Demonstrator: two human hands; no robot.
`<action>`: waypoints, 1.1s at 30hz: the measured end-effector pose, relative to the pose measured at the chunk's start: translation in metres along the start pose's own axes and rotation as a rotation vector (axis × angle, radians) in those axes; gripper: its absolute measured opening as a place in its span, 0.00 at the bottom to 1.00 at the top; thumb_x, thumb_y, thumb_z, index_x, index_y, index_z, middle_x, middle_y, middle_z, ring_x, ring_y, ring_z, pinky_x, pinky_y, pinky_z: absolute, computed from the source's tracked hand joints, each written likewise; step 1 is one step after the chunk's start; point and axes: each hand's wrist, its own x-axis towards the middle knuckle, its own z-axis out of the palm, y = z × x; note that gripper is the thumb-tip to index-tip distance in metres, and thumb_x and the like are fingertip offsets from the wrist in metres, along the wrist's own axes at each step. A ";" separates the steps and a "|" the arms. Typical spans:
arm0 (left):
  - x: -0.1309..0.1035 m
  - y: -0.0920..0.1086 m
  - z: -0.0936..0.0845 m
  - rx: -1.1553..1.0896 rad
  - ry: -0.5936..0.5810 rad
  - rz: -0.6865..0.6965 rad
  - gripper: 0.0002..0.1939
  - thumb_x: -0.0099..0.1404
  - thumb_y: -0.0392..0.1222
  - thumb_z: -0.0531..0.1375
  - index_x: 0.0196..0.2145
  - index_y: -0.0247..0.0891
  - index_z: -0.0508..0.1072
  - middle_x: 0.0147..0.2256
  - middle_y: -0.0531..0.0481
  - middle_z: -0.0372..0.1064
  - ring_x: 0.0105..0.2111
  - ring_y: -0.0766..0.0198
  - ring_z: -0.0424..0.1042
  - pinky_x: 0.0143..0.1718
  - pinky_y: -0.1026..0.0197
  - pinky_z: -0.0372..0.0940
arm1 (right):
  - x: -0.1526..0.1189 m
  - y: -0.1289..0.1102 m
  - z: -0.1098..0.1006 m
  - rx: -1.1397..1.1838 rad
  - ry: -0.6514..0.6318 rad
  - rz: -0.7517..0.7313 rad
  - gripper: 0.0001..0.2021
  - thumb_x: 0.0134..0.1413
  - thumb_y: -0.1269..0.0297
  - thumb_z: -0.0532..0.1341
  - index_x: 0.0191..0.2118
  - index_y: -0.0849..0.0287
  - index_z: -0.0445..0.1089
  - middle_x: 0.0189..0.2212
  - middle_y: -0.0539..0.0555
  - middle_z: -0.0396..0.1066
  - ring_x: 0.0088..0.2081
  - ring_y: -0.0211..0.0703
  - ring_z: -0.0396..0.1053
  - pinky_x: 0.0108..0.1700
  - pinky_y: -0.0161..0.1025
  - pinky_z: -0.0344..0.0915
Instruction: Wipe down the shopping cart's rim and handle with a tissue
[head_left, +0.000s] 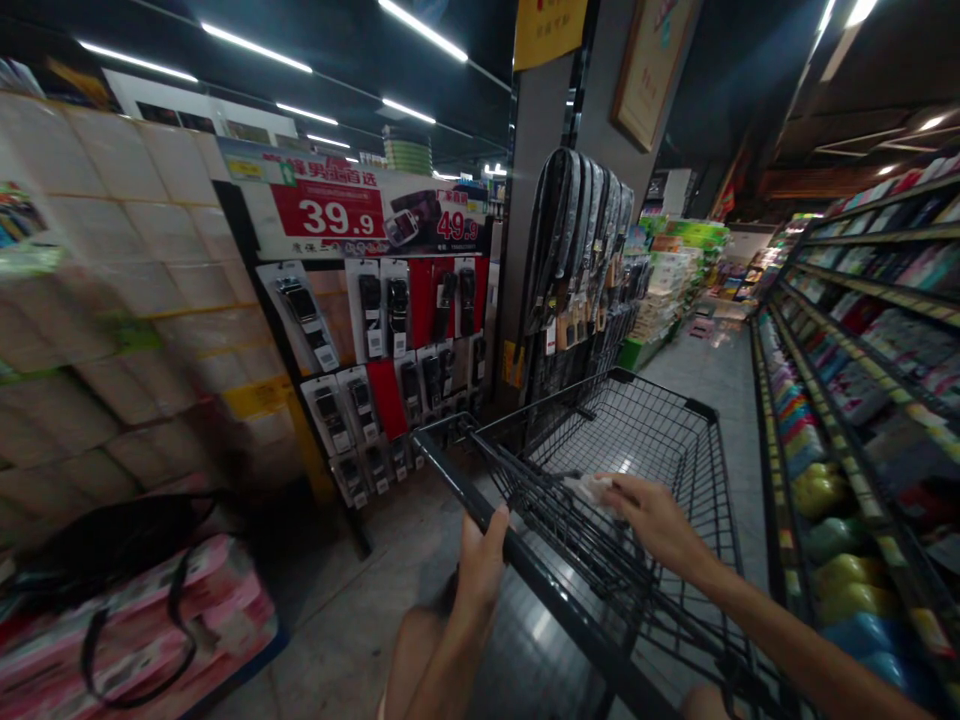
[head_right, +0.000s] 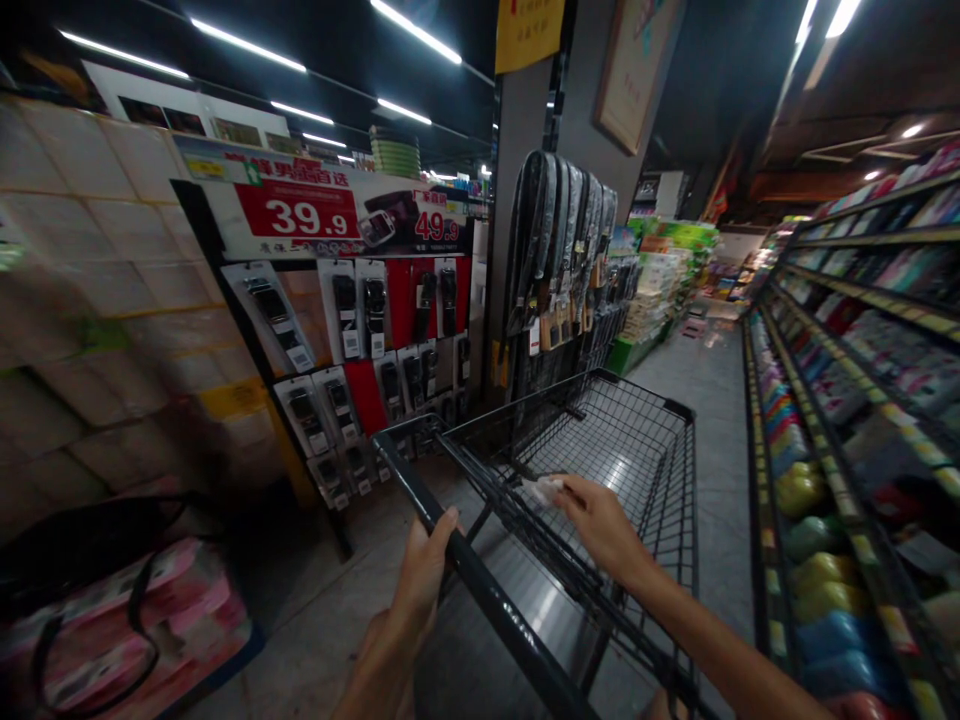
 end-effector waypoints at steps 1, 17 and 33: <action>0.000 -0.001 0.000 0.008 -0.001 0.010 0.26 0.49 0.63 0.64 0.32 0.39 0.64 0.22 0.58 0.60 0.22 0.69 0.59 0.24 0.65 0.57 | 0.001 0.003 0.005 0.034 -0.048 0.020 0.16 0.56 0.53 0.56 0.37 0.58 0.77 0.34 0.55 0.78 0.39 0.50 0.74 0.43 0.44 0.69; 0.001 -0.013 -0.001 0.058 0.038 0.067 0.23 0.55 0.64 0.58 0.32 0.40 0.65 0.23 0.58 0.59 0.23 0.69 0.59 0.26 0.64 0.57 | 0.057 0.025 0.067 0.431 -0.110 0.298 0.21 0.39 0.45 0.67 0.28 0.61 0.74 0.22 0.50 0.73 0.23 0.37 0.67 0.26 0.34 0.62; -0.009 -0.011 -0.008 0.120 -0.005 0.071 0.25 0.56 0.66 0.58 0.31 0.40 0.66 0.25 0.56 0.59 0.27 0.66 0.60 0.31 0.63 0.59 | 0.144 -0.010 0.120 0.375 -0.218 0.074 0.14 0.61 0.56 0.59 0.45 0.62 0.70 0.42 0.54 0.72 0.38 0.39 0.72 0.39 0.41 0.71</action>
